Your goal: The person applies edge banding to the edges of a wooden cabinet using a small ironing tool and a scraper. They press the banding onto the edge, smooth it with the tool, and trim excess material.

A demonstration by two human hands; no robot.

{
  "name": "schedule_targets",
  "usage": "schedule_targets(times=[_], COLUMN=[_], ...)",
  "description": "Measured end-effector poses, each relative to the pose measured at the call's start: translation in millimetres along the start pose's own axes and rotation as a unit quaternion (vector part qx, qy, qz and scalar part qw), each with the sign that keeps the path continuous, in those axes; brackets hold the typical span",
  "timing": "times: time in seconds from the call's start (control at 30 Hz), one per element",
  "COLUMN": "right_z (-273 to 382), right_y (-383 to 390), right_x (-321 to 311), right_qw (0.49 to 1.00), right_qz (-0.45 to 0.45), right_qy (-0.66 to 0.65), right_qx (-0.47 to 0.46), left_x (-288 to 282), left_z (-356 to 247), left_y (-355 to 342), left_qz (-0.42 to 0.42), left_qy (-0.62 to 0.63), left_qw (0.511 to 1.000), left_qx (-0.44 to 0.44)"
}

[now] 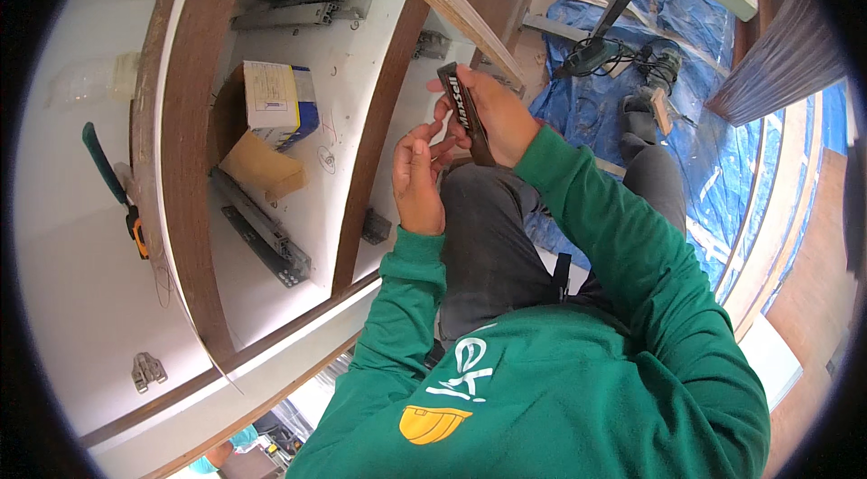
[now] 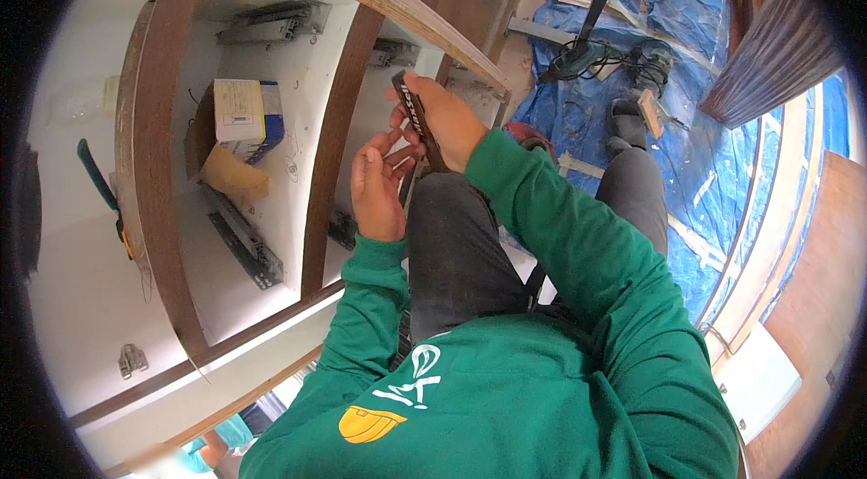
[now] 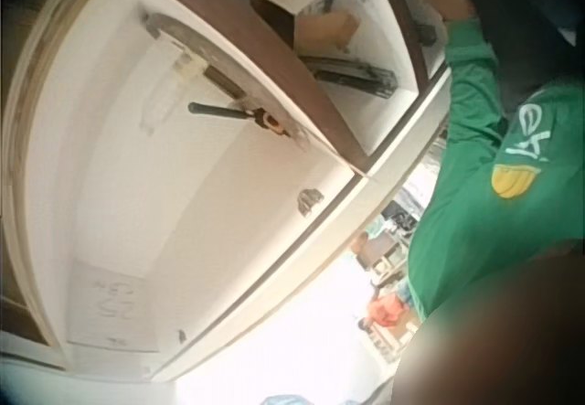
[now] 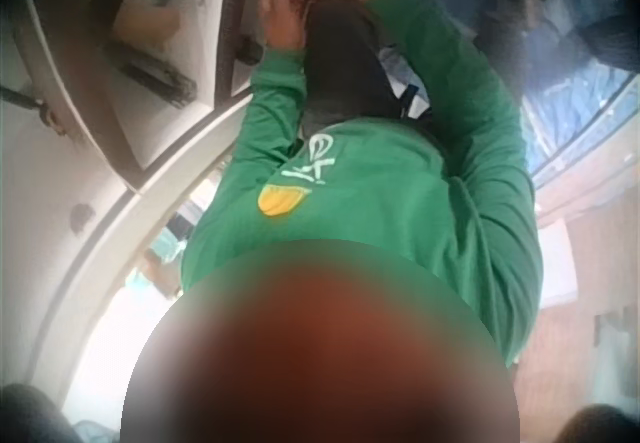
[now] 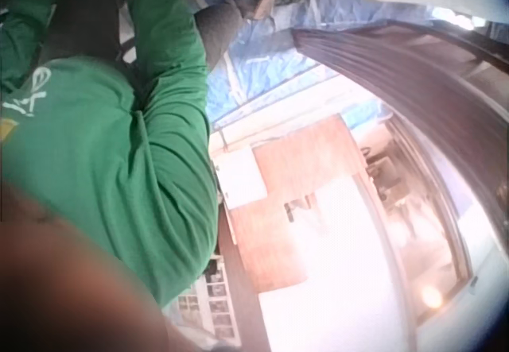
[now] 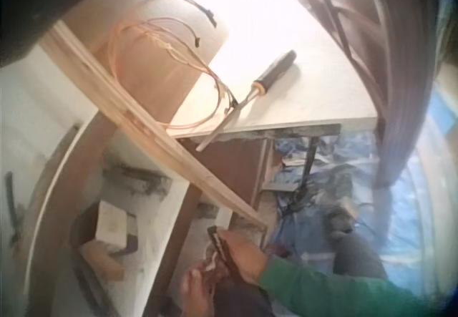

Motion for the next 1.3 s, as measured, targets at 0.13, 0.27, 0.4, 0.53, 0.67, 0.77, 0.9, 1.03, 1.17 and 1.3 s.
schedule_targets(times=[0.13, 0.27, 0.4, 0.53, 0.67, 0.77, 0.9, 1.03, 1.17, 1.3], right_z=[-9, -18, -23, -23, -29, -32, -34, -36, -34, -29], right_y=[-22, -34, -42, -46, -46, -48, -49, -52, -52, -50], right_x=[8, 15, 13, 5, 7, 9, 4, 2, 4, 8], right_qw=[0.999, 0.998, 0.995, 0.998, 0.996, 0.993, 0.994, 0.991, 0.99, 0.993], right_qz=[0.018, 0.018, 0.012, 0.029, 0.003, -0.014, 0.001, -0.009, 0.004, 0.0], right_qy=[-0.028, -0.013, -0.03, -0.006, -0.044, -0.01, 0.071, 0.081, 0.084, 0.066], right_qx=[-0.04, -0.06, -0.089, -0.064, -0.084, -0.112, -0.085, -0.109, -0.112, -0.097], left_x=[1, 6, 10, 13, 11, 10, 8, 7, 11, 15], left_z=[-6, -3, 1, 4, 4, 5, 8, 9, 13, 17], left_y=[-15, -38, -51, -64, -67, -64, -61, -60, -60, -62], left_qz=[0.043, 0.024, 0.015, 0.022, 0.026, 0.045, 0.038, 0.033, 0.003, -0.027], left_qy=[-0.038, -0.029, -0.005, -0.007, 0.036, 0.063, 0.028, -0.052, -0.058, -0.071], left_qw=[0.998, 0.999, 1.0, 0.999, 0.998, 0.996, 0.997, 0.995, 0.994, 0.989], left_qx=[0.028, 0.019, 0.021, 0.024, 0.035, 0.052, 0.054, 0.075, 0.097, 0.13])
Point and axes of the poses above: each hand's wrist, its own y-axis away from the middle knuckle, its own x-axis out of the palm, z = x × y, the point moved 1 cm from there along -y, towards the middle knuckle, and after that the axes turned 4 degrees about -y, right-handed, at the moved point
